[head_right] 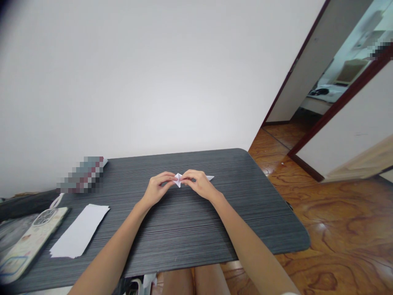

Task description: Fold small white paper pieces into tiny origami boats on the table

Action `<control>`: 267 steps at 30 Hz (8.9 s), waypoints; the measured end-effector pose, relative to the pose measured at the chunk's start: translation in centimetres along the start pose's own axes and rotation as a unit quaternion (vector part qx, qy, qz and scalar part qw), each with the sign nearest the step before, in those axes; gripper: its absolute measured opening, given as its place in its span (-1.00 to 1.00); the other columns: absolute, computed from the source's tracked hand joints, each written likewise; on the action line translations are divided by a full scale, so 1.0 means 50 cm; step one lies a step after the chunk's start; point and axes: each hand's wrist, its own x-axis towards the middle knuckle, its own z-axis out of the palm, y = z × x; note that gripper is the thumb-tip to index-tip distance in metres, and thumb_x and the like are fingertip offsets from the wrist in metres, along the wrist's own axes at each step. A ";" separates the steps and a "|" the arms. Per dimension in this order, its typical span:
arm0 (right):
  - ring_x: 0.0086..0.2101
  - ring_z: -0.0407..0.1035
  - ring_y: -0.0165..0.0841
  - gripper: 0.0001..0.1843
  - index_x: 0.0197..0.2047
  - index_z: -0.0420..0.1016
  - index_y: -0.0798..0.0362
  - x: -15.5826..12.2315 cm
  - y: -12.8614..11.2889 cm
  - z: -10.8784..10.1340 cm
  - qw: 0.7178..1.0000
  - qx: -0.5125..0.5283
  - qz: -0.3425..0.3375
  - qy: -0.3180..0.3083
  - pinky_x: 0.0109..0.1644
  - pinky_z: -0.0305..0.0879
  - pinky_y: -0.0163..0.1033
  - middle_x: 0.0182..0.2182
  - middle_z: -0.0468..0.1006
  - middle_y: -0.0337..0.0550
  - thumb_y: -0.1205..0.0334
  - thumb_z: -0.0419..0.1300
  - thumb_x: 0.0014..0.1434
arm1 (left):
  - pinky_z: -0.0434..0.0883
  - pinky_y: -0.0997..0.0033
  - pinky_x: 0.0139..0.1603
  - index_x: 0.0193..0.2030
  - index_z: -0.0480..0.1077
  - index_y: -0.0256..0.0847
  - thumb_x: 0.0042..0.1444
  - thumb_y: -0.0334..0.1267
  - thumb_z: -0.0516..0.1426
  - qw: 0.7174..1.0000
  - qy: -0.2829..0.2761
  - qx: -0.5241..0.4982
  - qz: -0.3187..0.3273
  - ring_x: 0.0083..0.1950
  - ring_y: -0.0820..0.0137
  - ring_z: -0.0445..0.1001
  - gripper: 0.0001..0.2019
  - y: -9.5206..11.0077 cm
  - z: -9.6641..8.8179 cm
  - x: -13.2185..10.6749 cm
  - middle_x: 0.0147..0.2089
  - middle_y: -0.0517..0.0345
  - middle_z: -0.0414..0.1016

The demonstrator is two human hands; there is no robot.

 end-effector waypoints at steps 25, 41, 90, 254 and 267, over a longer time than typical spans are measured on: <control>-0.69 0.03 -0.57 -0.75 -0.45 0.25 0.09 0.008 0.017 0.041 0.955 0.203 0.218 -0.009 -0.64 -0.09 -0.44 -0.70 0.18 -0.40 0.06 0.06 0.03 | 0.42 0.40 -0.34 -0.30 0.32 -0.31 -0.06 -0.20 0.13 0.963 0.030 -0.168 -0.210 -0.40 0.41 0.46 -0.78 -0.008 0.036 0.000 -0.39 0.12 0.44; -0.66 0.19 -0.51 -0.72 -0.41 0.39 0.15 0.004 -0.006 0.039 0.977 0.135 0.167 -0.004 -0.56 0.14 -0.37 -0.67 0.33 -0.27 0.12 -0.01 0.12 | 0.38 0.55 -0.58 -0.31 0.28 -0.34 -0.12 -0.27 0.18 0.934 0.046 -0.247 -0.254 -0.60 0.55 0.39 -0.76 -0.016 0.037 0.003 -0.41 0.18 0.37; -0.66 0.12 -0.55 -0.69 -0.57 0.22 0.13 0.008 0.031 0.040 0.959 0.177 0.223 0.001 -0.59 0.04 -0.42 -0.69 0.25 -0.33 0.06 0.08 0.00 | 0.35 0.51 -0.45 -0.06 0.25 -0.26 0.08 -0.30 -0.01 0.968 -0.053 -0.187 -0.160 -0.47 0.50 0.38 -0.73 0.006 0.041 -0.003 -0.45 0.16 0.39; -0.76 0.05 -0.58 -0.70 -0.52 0.42 0.17 -0.032 -0.007 0.090 0.938 0.203 0.257 0.115 -0.72 -0.03 -0.41 -0.75 0.27 -0.32 0.08 0.12 0.00 | 0.31 0.56 -0.51 -0.30 0.38 -0.38 0.06 -0.16 0.04 0.958 -0.098 -0.198 -0.184 -0.56 0.54 0.33 -0.73 -0.009 0.013 -0.028 -0.53 0.13 0.42; -0.68 0.24 -0.55 -0.77 -0.31 0.47 0.16 -0.024 0.021 0.066 0.905 0.374 0.197 0.055 -0.70 0.10 -0.43 -0.60 0.48 -0.20 0.21 0.23 -0.07 | 0.44 0.39 -0.49 -0.32 0.29 -0.39 -0.06 -0.22 0.17 0.881 -0.042 -0.408 -0.237 -0.55 0.37 0.48 -0.75 -0.008 -0.001 -0.022 -0.51 0.06 0.49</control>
